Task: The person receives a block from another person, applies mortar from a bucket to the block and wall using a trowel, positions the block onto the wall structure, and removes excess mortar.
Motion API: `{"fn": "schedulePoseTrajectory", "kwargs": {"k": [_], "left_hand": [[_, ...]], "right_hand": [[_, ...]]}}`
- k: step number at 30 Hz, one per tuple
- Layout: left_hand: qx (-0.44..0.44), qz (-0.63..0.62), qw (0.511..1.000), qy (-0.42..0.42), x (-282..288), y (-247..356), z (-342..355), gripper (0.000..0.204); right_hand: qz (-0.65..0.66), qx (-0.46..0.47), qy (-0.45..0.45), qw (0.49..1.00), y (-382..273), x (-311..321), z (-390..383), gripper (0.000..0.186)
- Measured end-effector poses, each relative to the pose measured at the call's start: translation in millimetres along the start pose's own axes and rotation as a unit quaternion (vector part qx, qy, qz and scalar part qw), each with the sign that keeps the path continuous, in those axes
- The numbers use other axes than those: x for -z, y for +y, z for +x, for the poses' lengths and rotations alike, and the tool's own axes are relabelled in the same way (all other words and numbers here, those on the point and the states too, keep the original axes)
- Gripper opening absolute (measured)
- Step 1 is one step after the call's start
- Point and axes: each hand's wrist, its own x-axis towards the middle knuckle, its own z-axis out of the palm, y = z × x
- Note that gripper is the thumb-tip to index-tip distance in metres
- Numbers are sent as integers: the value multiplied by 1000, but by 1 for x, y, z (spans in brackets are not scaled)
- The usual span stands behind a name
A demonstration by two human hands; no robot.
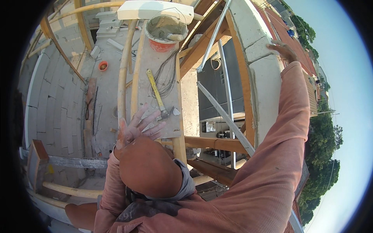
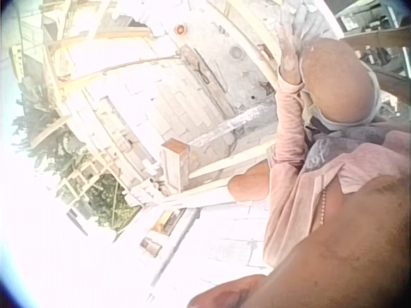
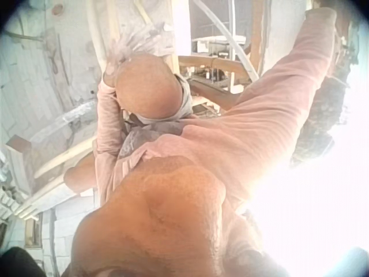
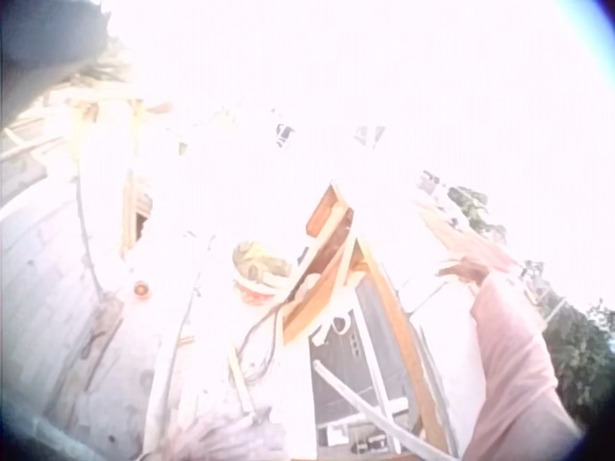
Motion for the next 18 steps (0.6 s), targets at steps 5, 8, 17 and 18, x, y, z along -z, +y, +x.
{"fn": "schedulePoseTrajectory", "kwargs": {"k": [5,8,17,18], "left_hand": [[5,18,1000,1,-4,1,1,95],[2,27,1000,7,-6,3,1,97],[-4,4,1000,-21,-3,3,-1,92],[-5,8,1000,-2,-6,3,-1,96]], "right_hand": [[22,24,11,999,11,-7,5,86],[37,4,12,999,7,-6,5,85],[19,10,12,1000,9,-7,7,87],[19,10,11,1000,8,-7,8,87]]}}
